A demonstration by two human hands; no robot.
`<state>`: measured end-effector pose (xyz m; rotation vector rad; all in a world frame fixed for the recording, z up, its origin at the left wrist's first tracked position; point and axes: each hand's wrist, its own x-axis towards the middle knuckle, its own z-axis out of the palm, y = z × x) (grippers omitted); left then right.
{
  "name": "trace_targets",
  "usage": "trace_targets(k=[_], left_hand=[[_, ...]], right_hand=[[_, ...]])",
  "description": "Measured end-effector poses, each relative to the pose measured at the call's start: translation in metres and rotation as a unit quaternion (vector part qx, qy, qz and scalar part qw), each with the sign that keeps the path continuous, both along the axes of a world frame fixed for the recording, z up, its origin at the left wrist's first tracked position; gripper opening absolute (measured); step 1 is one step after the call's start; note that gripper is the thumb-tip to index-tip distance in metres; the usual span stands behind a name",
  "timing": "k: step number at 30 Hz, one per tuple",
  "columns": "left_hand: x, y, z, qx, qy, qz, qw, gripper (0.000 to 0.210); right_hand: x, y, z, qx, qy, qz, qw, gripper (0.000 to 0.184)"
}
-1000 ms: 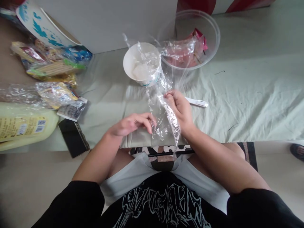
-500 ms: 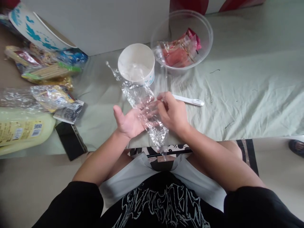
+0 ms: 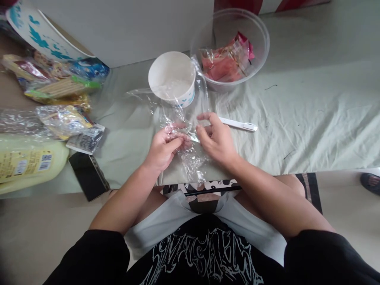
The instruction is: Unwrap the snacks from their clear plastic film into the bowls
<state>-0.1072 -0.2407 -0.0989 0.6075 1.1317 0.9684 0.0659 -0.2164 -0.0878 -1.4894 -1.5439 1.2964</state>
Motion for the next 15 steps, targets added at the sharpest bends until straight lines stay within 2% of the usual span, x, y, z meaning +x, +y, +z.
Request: trace_targets(k=[2,4,7,9,11,12,15], left_hand=[[-0.006,0.002,0.003,0.014,0.014,0.018,1.0,0.035],[-0.012,0.003,0.007,0.029,0.016,0.033,0.999,0.032],[-0.02,-0.001,0.014,0.055,0.025,0.058,0.996,0.033],[-0.024,-0.007,0.017,0.08,0.047,0.07,0.993,0.038],[-0.027,-0.013,0.017,0.108,0.077,0.07,0.989,0.045],[-0.027,-0.016,0.017,0.121,0.09,0.064,0.987,0.049],[-0.027,-0.022,0.014,0.154,0.121,0.044,0.98,0.059]], right_hand=[[0.001,0.0,-0.002,-0.063,0.082,0.025,0.994,0.044],[0.003,-0.002,-0.004,-0.074,0.143,0.028,0.986,0.064],[0.007,-0.008,-0.005,-0.007,0.187,0.023,0.982,0.083],[0.01,-0.012,-0.004,0.056,0.197,0.049,0.978,0.089],[0.013,-0.016,-0.002,0.109,0.203,0.101,0.968,0.087],[0.014,-0.017,-0.002,0.127,0.207,0.129,0.961,0.081],[0.014,-0.02,0.0,0.135,0.206,0.175,0.953,0.046]])
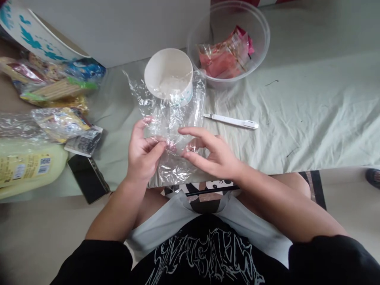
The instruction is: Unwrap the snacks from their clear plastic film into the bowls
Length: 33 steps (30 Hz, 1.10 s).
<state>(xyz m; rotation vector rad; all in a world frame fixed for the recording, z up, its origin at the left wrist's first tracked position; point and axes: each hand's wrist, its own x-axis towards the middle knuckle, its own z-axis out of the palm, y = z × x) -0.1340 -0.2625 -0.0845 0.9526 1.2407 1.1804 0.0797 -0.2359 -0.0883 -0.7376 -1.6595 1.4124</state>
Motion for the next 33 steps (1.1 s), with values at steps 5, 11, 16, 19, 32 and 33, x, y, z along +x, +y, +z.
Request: trace_targets(k=[5,11,16,19,32,33], left_hand=[[0.004,-0.002,-0.004,0.114,0.062,0.006,0.992,0.078],[0.001,-0.001,-0.005,0.19,0.171,-0.025,0.966,0.016],[-0.003,0.004,-0.007,0.198,0.255,-0.031,0.946,0.033],[-0.005,0.007,-0.01,0.272,0.344,-0.033,0.898,0.041],[-0.01,0.002,-0.012,0.324,0.451,0.038,0.831,0.005],[-0.011,0.001,-0.012,0.322,0.438,0.042,0.838,0.008]], right_hand=[[-0.003,0.0,0.003,-0.055,0.008,-0.035,0.998,0.023],[-0.001,0.002,0.006,-0.063,-0.05,-0.075,0.994,0.022],[0.0,0.005,0.004,-0.015,-0.166,-0.072,0.983,0.058],[-0.001,0.007,0.002,0.035,-0.243,-0.088,0.965,0.047],[0.002,0.009,-0.001,0.314,-0.233,-0.185,0.901,0.007],[0.003,0.009,0.001,0.32,-0.226,-0.168,0.905,0.005]])
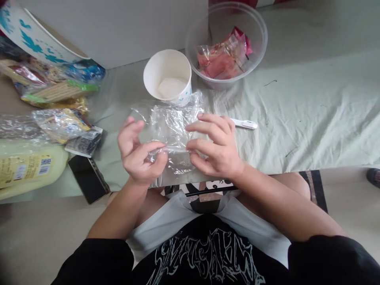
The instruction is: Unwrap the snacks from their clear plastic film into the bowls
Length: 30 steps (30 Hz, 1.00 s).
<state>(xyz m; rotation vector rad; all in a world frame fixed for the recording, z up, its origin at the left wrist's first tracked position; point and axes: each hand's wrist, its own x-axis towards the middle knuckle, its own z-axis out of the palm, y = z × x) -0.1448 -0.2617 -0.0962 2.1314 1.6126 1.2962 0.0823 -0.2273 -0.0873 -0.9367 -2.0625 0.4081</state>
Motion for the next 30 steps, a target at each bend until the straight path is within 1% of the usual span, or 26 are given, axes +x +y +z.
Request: trace_targets(k=[2,3,5,6,7,8,9,11,12,13,14,15,16,17,19,21,22,23,25,26,27,28,30], left_hand=[[0.0,-0.001,0.001,0.004,-0.033,-0.019,0.999,0.012],[0.001,-0.002,0.001,0.012,-0.053,-0.041,0.998,0.011],[0.004,-0.002,0.003,0.019,-0.093,-0.087,0.992,0.007],[0.005,-0.002,0.004,0.002,-0.111,-0.092,0.99,0.005],[0.007,-0.002,0.005,-0.035,-0.13,-0.085,0.987,0.005],[0.008,-0.001,0.006,-0.091,-0.153,-0.07,0.982,0.008],[0.009,0.0,0.006,-0.158,-0.178,-0.054,0.97,0.012],[0.01,0.003,0.004,-0.273,-0.232,-0.031,0.933,0.022],[0.009,0.005,0.003,-0.305,-0.254,-0.027,0.917,0.026],[0.009,0.006,0.001,-0.322,-0.27,-0.024,0.907,0.029],[0.009,0.008,-0.001,-0.324,-0.286,-0.019,0.902,0.031],[0.008,0.01,-0.003,-0.319,-0.304,-0.014,0.898,0.033],[0.008,0.011,-0.004,-0.311,-0.329,-0.01,0.892,0.036],[0.008,0.013,-0.005,-0.304,-0.36,-0.01,0.882,0.04],[0.008,0.015,-0.007,-0.306,-0.427,-0.029,0.851,0.056],[0.008,0.016,-0.008,-0.342,-0.46,-0.076,0.816,0.072],[0.009,0.016,-0.008,-0.365,-0.459,-0.095,0.804,0.073],[0.01,0.015,-0.008,-0.383,-0.452,-0.105,0.799,0.069],[0.012,0.014,-0.009,-0.391,-0.44,-0.09,0.804,0.054],[0.013,0.013,-0.009,-0.378,-0.441,-0.074,0.81,0.046],[0.014,0.012,-0.01,-0.361,-0.446,-0.059,0.817,0.04],[0.015,0.012,-0.01,-0.344,-0.45,-0.051,0.822,0.037],[0.015,0.013,-0.011,-0.316,-0.446,-0.045,0.836,0.032]], right_hand=[[0.001,-0.002,0.005,-0.022,0.017,0.048,0.998,0.005],[0.001,-0.003,0.007,-0.045,0.035,0.07,0.996,0.007],[0.0,-0.005,0.011,-0.117,0.079,0.087,0.986,0.01],[-0.001,-0.005,0.013,-0.168,0.097,0.079,0.978,0.01],[-0.002,-0.005,0.013,-0.228,0.113,0.062,0.965,0.008],[-0.003,-0.005,0.012,-0.289,0.129,0.044,0.948,0.007],[-0.005,-0.003,0.011,-0.346,0.15,0.028,0.926,0.008],[-0.006,0.0,0.004,-0.427,0.2,0.015,0.882,0.019],[-0.007,0.001,0.001,-0.45,0.219,0.021,0.865,0.028],[-0.007,0.003,-0.003,-0.463,0.228,0.034,0.856,0.039],[-0.007,0.003,-0.006,-0.467,0.224,0.048,0.854,0.052],[-0.007,0.004,-0.008,-0.466,0.209,0.062,0.858,0.063],[-0.007,0.004,-0.01,-0.461,0.187,0.073,0.864,0.07],[-0.007,0.003,-0.01,-0.453,0.163,0.075,0.873,0.073],[-0.006,0.002,-0.009,-0.431,0.128,0.056,0.892,0.067],[-0.006,0.001,-0.007,-0.412,0.137,0.032,0.9,0.062],[-0.006,0.002,-0.006,-0.409,0.156,0.026,0.899,0.061],[-0.006,0.002,-0.006,-0.411,0.182,0.027,0.893,0.062],[-0.006,0.004,-0.006,-0.429,0.234,0.047,0.871,0.067],[-0.006,0.005,-0.007,-0.442,0.249,0.062,0.86,0.068],[-0.005,0.006,-0.008,-0.455,0.251,0.078,0.851,0.064],[-0.005,0.007,-0.008,-0.467,0.239,0.092,0.846,0.056],[-0.004,0.009,-0.009,-0.483,0.183,0.112,0.849,0.036]])
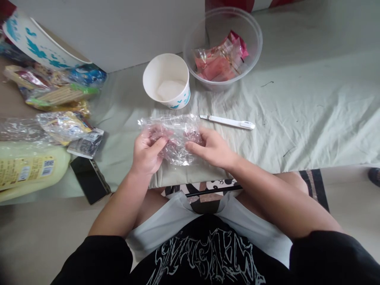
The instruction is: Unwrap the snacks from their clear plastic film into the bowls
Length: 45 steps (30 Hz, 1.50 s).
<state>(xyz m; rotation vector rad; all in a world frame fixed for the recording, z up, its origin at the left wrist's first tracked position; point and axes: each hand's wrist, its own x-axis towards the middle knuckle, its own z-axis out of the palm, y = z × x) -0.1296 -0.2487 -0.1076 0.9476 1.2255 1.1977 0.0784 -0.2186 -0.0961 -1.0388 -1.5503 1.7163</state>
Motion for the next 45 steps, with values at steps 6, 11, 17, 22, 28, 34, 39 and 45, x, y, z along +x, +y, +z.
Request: trace_targets(k=[6,11,17,22,28,34,39,45], left_hand=[[-0.001,-0.003,-0.001,0.096,0.17,0.005,0.981,0.022],[-0.001,-0.009,0.001,0.049,0.156,-0.01,0.986,0.028],[-0.002,-0.002,-0.004,0.031,0.125,0.103,0.986,0.038],[-0.005,0.001,-0.008,0.045,0.13,0.129,0.982,0.035],[-0.001,0.005,-0.006,0.003,0.073,0.126,0.989,0.028],[0.005,0.004,-0.003,-0.062,0.01,0.103,0.993,0.043],[0.008,0.001,0.001,-0.089,-0.003,0.07,0.994,0.044],[0.003,0.011,0.008,-0.105,-0.062,0.222,0.967,0.042]], right_hand=[[0.0,-0.001,0.002,0.038,-0.032,0.024,0.998,0.04],[-0.003,0.001,0.003,0.034,-0.079,-0.003,0.996,0.017],[-0.001,0.007,0.0,0.007,-0.036,-0.07,0.997,0.013],[0.0,0.007,-0.006,0.041,-0.037,-0.154,0.987,0.013],[0.0,0.001,-0.005,0.081,-0.007,-0.066,0.995,0.042],[0.002,0.001,-0.009,0.219,-0.155,-0.095,0.959,0.046],[0.003,0.003,-0.006,0.289,-0.132,-0.126,0.94,0.03],[0.002,-0.003,0.003,0.347,-0.079,-0.044,0.934,0.015]])
